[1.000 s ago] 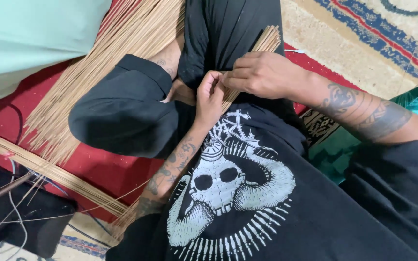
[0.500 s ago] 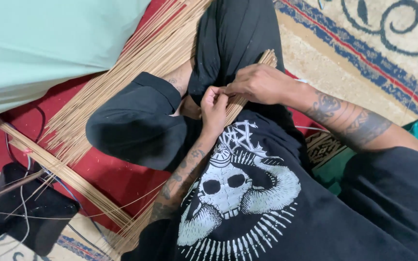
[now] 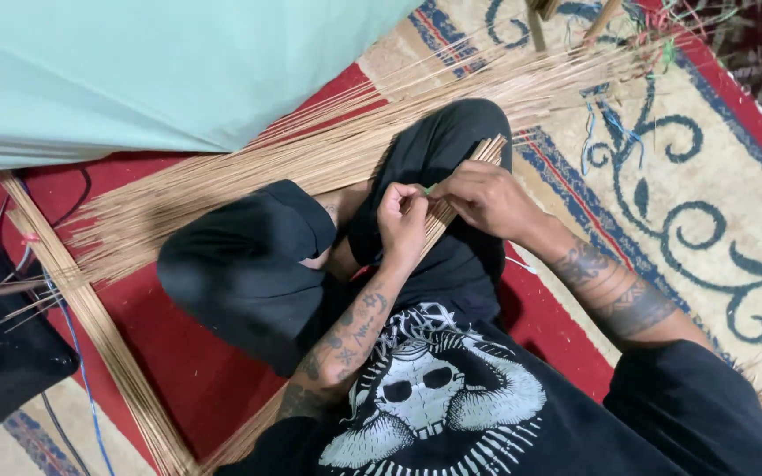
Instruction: The person is organizing, bundling, and weaving long, thin wooden sticks while sitting on the floor.
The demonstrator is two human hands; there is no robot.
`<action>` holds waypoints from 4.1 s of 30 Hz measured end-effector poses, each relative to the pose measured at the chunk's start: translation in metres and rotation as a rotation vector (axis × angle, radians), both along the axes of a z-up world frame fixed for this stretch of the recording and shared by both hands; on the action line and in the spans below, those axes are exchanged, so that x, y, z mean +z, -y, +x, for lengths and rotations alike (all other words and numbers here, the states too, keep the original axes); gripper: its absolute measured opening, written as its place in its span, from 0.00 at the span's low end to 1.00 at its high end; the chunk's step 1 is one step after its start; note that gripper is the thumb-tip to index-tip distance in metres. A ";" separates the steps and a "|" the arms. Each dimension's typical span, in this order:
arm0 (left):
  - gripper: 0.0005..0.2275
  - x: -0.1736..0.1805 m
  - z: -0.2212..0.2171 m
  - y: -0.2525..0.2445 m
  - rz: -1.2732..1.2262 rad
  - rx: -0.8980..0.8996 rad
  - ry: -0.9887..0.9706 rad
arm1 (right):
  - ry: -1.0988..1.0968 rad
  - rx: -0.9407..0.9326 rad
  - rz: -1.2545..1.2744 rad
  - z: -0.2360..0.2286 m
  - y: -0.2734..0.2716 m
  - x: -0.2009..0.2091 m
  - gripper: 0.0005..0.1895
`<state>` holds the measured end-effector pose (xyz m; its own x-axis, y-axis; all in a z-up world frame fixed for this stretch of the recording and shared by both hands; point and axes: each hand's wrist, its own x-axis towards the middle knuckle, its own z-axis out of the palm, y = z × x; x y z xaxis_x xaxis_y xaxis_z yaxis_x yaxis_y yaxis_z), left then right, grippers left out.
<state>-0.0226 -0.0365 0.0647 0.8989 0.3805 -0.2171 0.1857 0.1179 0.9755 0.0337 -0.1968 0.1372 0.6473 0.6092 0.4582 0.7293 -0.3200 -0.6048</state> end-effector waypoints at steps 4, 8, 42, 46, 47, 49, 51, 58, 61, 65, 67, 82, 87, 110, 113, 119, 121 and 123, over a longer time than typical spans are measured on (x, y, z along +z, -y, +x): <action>0.03 0.000 0.008 0.008 -0.020 0.054 -0.004 | -0.043 -0.012 0.031 0.010 -0.001 -0.011 0.06; 0.03 0.003 0.012 0.004 0.014 0.070 0.065 | 0.008 -0.045 0.043 0.006 -0.005 -0.005 0.04; 0.07 -0.001 0.003 -0.020 0.704 -0.336 0.650 | -0.649 -0.487 0.207 -0.046 -0.006 -0.028 0.22; 0.06 0.010 0.004 -0.026 0.773 -0.369 0.666 | -0.466 -0.364 -0.027 -0.020 -0.005 -0.016 0.17; 0.05 0.010 0.003 -0.025 0.812 -0.381 0.667 | -0.279 -0.316 -0.128 -0.012 -0.009 -0.010 0.17; 0.04 0.013 0.002 -0.024 0.855 -0.393 0.668 | -0.091 -0.265 -0.223 0.001 -0.016 0.002 0.19; 0.02 0.020 0.000 -0.023 0.861 -0.400 0.613 | 0.065 -0.072 -0.582 0.011 -0.022 0.013 0.22; 0.03 0.021 -0.020 -0.005 0.935 -0.444 0.312 | -0.038 0.053 -0.595 0.022 -0.002 0.000 0.11; 0.04 0.020 -0.018 -0.011 1.121 -0.473 0.466 | -0.072 0.037 -0.514 0.017 0.004 0.002 0.10; 0.04 0.017 -0.030 -0.024 1.175 -0.559 0.568 | -0.119 -0.007 -0.425 0.002 0.009 -0.003 0.05; 0.03 0.016 -0.036 -0.030 1.204 -0.589 0.603 | -0.147 -0.013 -0.395 -0.005 0.011 -0.005 0.05; 0.05 0.021 -0.035 -0.069 1.257 -0.741 0.786 | -0.194 -0.139 -0.273 -0.022 0.000 -0.016 0.05; 0.04 0.012 -0.037 -0.063 1.337 -0.671 0.741 | -0.701 -0.453 0.396 0.005 0.045 -0.025 0.34; 0.07 0.016 -0.029 -0.067 0.578 -1.163 -0.081 | -0.870 -0.295 0.706 -0.044 0.007 -0.080 0.56; 0.06 0.042 -0.020 -0.073 0.515 -1.210 -0.077 | -0.875 -0.296 0.730 -0.042 0.002 -0.080 0.57; 0.05 0.053 -0.015 -0.082 0.484 -1.209 -0.073 | -0.952 -0.194 0.735 -0.040 -0.018 -0.074 0.49; 0.05 0.049 -0.018 -0.083 0.494 -1.174 -0.071 | -0.936 -0.167 0.693 -0.036 -0.017 -0.076 0.48; 0.05 0.045 -0.019 -0.083 0.495 -1.133 -0.058 | -1.001 -0.169 0.640 -0.031 -0.011 -0.082 0.40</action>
